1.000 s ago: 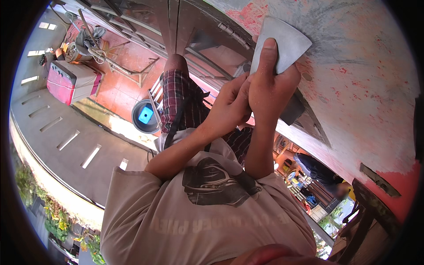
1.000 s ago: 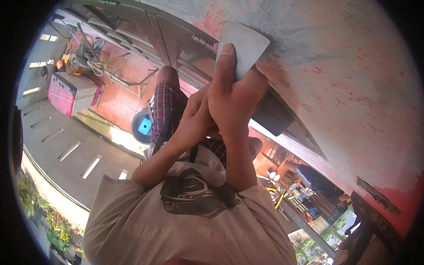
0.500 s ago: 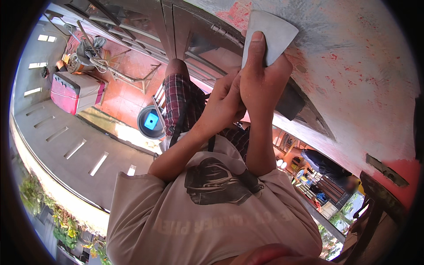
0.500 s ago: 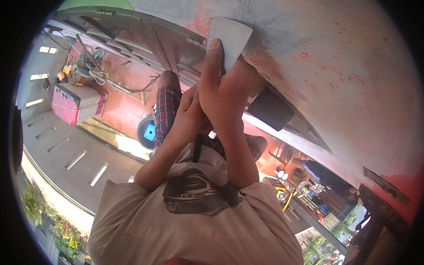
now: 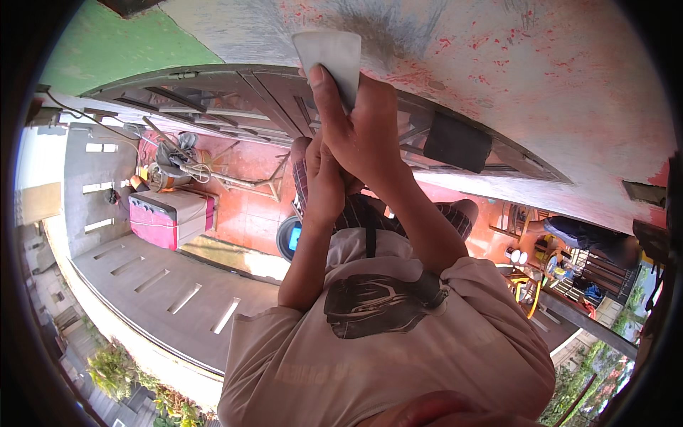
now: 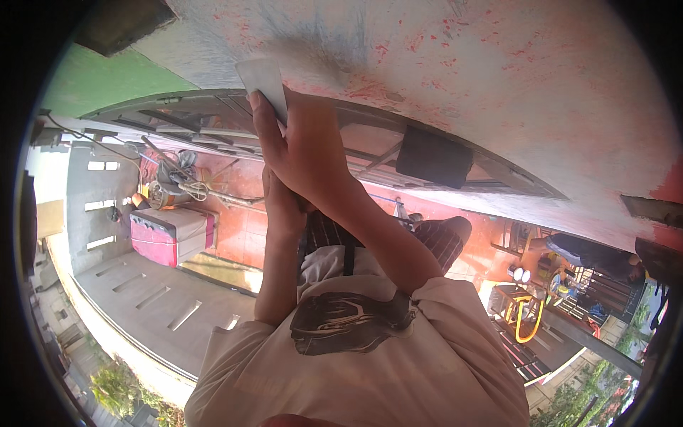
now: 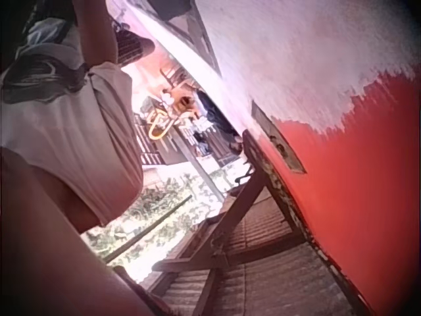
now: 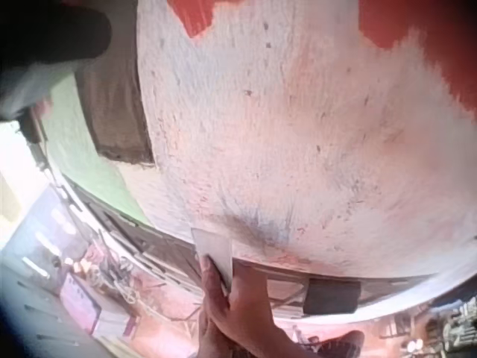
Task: The person uses a metal scraper to remove old paint from a ceiling surface. They repeatedly scrape sections of the ceiling, occasionally pausing to wipe the scraper on their clothing.
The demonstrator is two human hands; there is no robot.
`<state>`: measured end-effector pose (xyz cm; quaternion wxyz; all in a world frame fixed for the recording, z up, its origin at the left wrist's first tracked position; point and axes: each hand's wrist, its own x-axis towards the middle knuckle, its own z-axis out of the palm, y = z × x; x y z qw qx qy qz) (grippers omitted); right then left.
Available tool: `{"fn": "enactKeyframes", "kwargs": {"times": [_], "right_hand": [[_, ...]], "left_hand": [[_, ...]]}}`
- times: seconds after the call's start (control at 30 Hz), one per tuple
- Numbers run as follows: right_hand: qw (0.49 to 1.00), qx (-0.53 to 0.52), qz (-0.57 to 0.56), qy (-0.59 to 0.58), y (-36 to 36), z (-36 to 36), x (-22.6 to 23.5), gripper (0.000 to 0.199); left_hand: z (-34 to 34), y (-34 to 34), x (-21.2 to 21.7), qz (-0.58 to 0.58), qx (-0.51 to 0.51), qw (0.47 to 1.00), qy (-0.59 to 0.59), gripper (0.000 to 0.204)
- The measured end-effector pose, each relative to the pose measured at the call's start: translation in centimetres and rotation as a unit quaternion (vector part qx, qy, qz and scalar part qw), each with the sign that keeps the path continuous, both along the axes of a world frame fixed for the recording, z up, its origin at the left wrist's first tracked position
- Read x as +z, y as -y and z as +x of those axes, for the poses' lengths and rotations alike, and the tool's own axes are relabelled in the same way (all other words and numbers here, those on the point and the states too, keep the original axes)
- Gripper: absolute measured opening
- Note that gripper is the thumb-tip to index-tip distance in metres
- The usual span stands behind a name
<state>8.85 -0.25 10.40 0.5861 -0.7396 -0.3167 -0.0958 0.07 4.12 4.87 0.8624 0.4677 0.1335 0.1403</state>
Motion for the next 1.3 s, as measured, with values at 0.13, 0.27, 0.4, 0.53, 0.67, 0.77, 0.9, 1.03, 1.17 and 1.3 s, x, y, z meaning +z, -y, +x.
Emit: {"fn": "enactKeyframes", "kwargs": {"times": [0.13,0.27,0.4,0.53,0.67,0.77,0.9,1.03,1.17,1.3], "right_hand": [[0.989,0.026,0.023,-0.147,5.2,-2.2,0.0,0.023],[0.944,-0.021,0.121,-0.307,10.4,-2.4,0.3,0.020],[0.951,-0.012,0.081,-0.297,18.3,-2.3,0.3,0.017],[0.950,-0.060,0.028,-0.304,25.3,-2.8,-0.5,0.013],[0.958,-0.125,-0.064,-0.249,28.4,-3.9,-1.6,0.016],[0.937,-0.189,-0.088,-0.280,30.5,-3.9,-2.0,0.017],[0.967,-0.227,-0.057,-0.101,32.7,-3.0,-2.2,0.024],[0.964,-0.123,-0.083,-0.219,31.7,-2.8,-3.4,0.021],[0.922,-0.166,-0.245,-0.249,29.8,-3.2,-4.6,0.011],[0.962,-0.095,-0.066,-0.245,29.5,-1.8,-4.7,0.009]], "left_hand": [[-1.8,2.3,-0.7,-0.078,-0.142,0.986,0.049,0.038],[-2.4,4.3,-0.7,-0.076,-0.285,0.955,-0.006,0.032],[-1.9,5.1,-0.3,0.077,-0.414,0.907,-0.020,0.026],[-0.9,6.9,0.4,0.258,-0.462,0.848,0.015,0.023],[-0.1,8.9,0.7,0.358,-0.502,0.787,0.029,0.029],[0.1,9.4,0.5,0.406,-0.536,0.740,0.022,0.035],[-0.2,9.1,0.2,0.416,-0.528,0.740,0.005,0.036],[-0.6,8.6,0.1,0.385,-0.523,0.760,0.009,0.038],[-1.1,8.5,-0.4,0.391,-0.523,0.757,-0.017,0.039],[-2.0,7.5,-1.0,0.386,-0.486,0.783,0.033,0.040]]}}
